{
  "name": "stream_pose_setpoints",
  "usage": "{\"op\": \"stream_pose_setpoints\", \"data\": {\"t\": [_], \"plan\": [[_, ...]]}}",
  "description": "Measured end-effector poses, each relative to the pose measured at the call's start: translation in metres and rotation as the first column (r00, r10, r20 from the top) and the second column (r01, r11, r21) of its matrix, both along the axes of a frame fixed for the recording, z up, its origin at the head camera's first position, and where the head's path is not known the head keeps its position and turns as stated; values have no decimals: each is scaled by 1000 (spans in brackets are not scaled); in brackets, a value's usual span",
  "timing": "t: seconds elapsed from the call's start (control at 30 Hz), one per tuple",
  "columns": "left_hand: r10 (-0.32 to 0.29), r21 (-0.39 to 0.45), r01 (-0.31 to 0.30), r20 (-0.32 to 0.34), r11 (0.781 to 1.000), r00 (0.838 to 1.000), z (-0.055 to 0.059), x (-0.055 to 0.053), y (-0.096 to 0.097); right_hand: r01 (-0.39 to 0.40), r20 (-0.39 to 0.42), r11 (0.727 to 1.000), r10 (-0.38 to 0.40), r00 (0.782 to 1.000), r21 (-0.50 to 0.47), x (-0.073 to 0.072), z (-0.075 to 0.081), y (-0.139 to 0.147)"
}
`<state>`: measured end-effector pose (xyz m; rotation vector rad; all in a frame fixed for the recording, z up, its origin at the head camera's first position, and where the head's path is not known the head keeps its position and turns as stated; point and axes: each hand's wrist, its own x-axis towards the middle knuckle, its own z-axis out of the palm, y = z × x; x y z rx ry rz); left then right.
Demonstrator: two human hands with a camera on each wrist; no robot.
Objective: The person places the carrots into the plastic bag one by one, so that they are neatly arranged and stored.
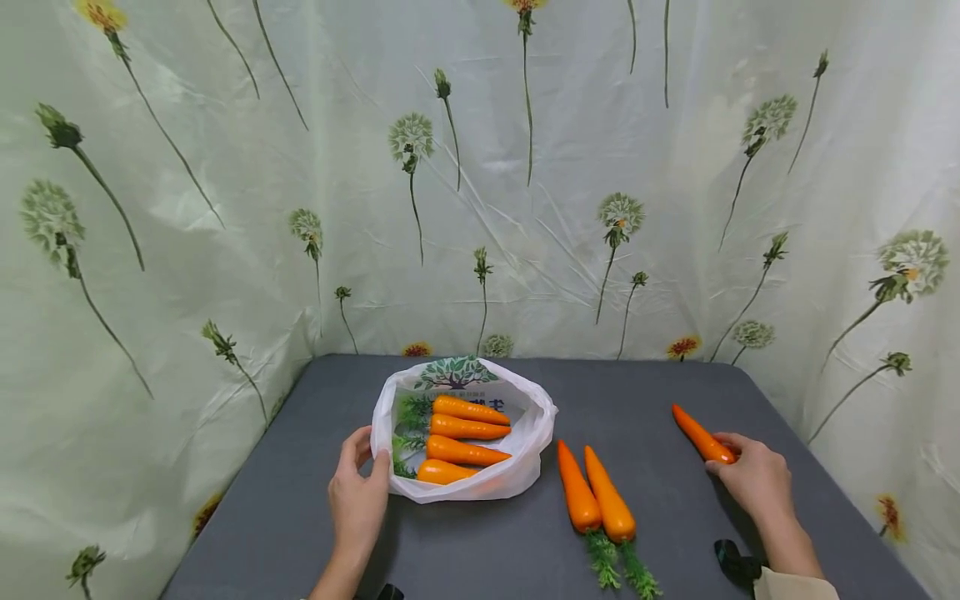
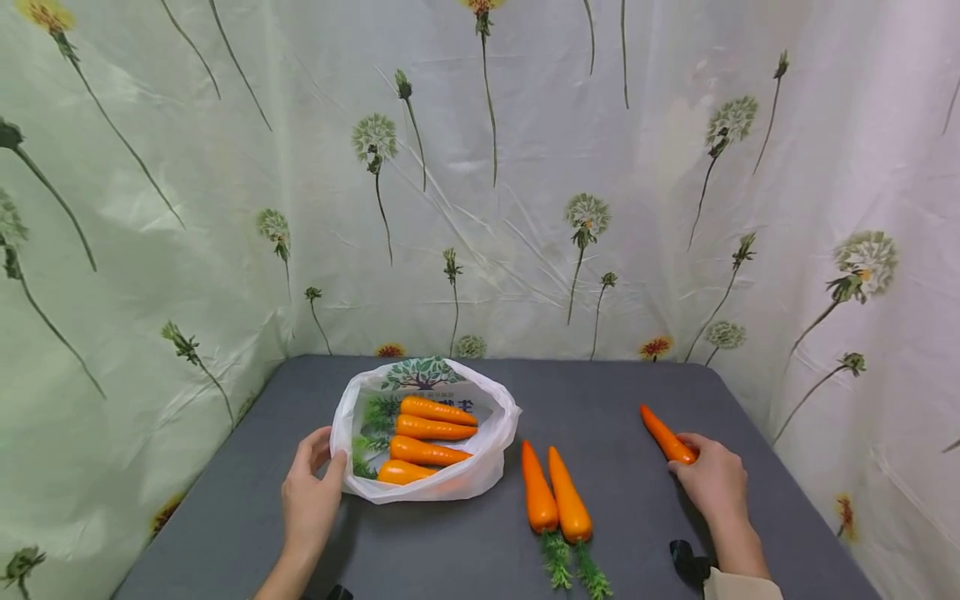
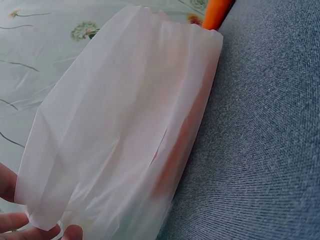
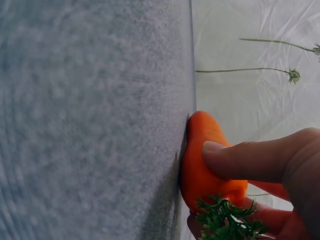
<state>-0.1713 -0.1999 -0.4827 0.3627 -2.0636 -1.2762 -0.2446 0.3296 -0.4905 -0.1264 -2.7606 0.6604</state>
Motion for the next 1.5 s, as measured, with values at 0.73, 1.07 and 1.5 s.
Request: {"op": "stream_pose_setpoints", "data": {"t": [0.73,1.07,1.5], "plan": [[8,-4,-8,25,1000,1000,-1,-2,1,-10,-103,1000,8,995,-11,5,16,-17],[14,-5,-14,28,1000,1000,-3,-2,3,-61,-92,997,57,994,-44,7,29,-27],[15,-5,-15,10,1000,1000,-5,-4,1,-140,-125,987,129,984,-81,7,49,-51]]}}
